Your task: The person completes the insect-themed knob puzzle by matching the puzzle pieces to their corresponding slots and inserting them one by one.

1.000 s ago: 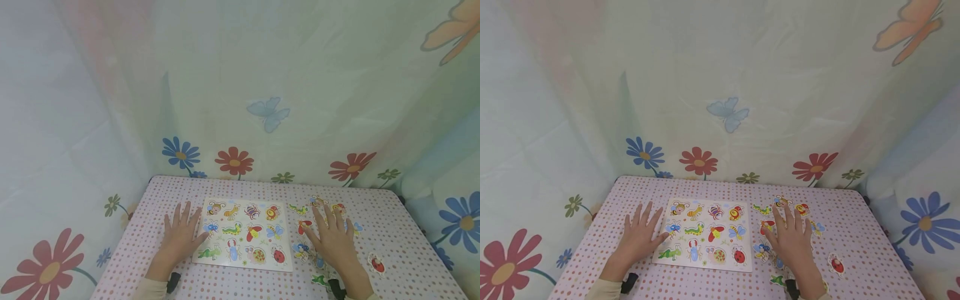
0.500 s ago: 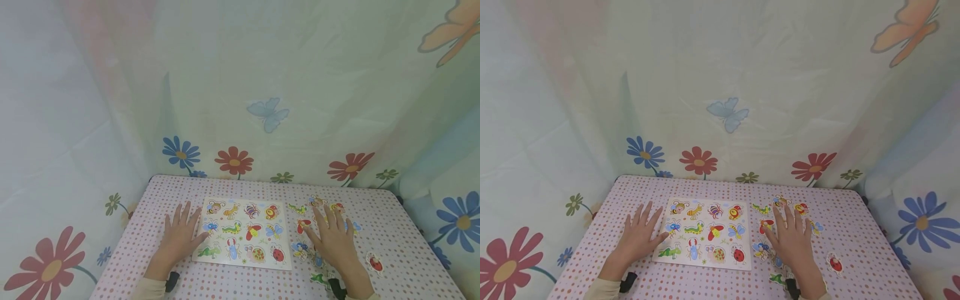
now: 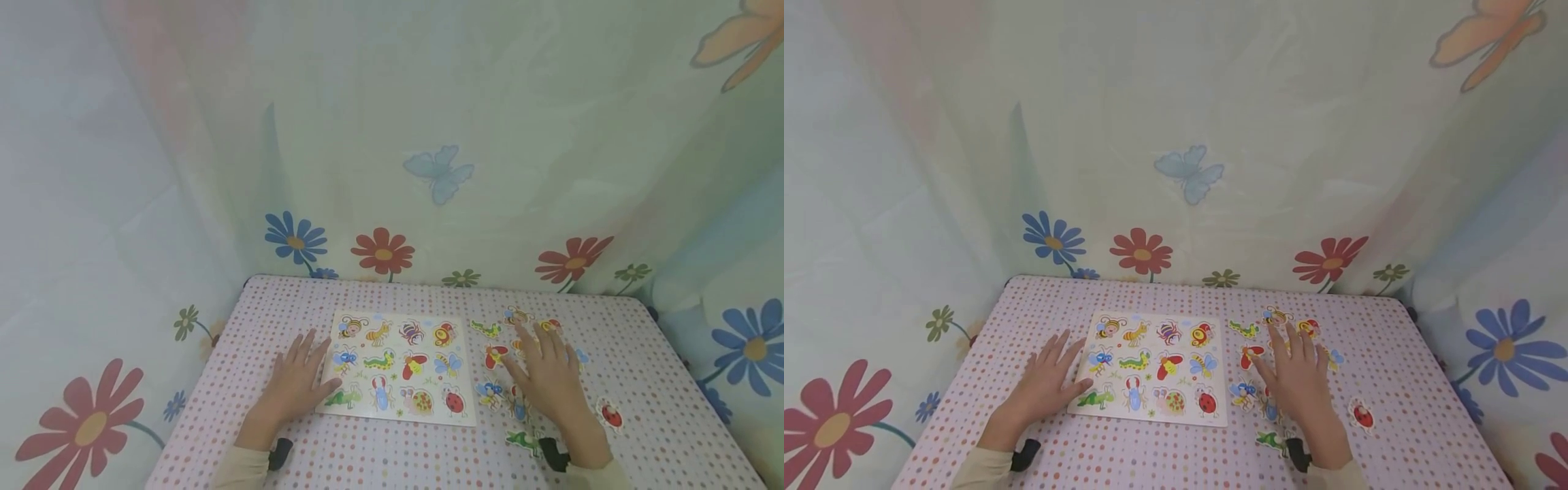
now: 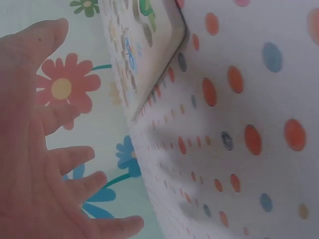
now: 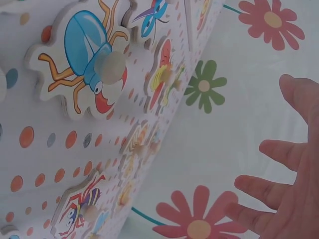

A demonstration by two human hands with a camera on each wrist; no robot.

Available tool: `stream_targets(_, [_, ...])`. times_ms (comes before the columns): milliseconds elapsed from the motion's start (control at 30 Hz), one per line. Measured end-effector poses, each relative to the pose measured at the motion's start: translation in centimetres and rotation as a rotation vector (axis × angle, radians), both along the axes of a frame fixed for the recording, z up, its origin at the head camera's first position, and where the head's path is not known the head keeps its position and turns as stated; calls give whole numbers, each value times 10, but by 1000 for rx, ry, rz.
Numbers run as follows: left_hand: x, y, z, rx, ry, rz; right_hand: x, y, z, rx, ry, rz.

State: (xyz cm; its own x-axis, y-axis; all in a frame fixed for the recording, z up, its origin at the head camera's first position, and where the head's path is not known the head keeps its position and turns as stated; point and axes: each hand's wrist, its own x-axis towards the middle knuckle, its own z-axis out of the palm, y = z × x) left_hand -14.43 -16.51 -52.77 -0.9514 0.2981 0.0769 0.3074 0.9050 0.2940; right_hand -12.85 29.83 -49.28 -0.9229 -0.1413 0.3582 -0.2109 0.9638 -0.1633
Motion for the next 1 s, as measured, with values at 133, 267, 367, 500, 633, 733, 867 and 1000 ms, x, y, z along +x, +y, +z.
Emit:
stream_targets(133, [2, 0, -3, 32, -53, 4, -3, 3, -2, -3, 24, 15])
stream_targets(267, [5, -1, -5, 39, -113, 10, -7, 7, -2, -12, 67, 44])
stream_targets(367, [8, -2, -7, 37, -163, 14, -11, 10, -1, -18, 79, 52])
stream_targets(500, [10, -4, -10, 35, -209, 13, -15, 15, -1, -26, 71, 52])
stream_targets(633, [11, -4, -12, 30, -220, 8, -17, 18, 0, -56, 3, 25])
stream_targets(733, [12, -4, -13, 30, -219, 2, -19, 20, -1, -75, -43, 8])
stream_targets(867, [13, -4, -13, 15, -219, -3, -22, 24, -2, -99, -52, 15])
stream_targets(1000, [13, -4, -12, 0, -228, -1, -28, 28, -4, -119, -59, 23])
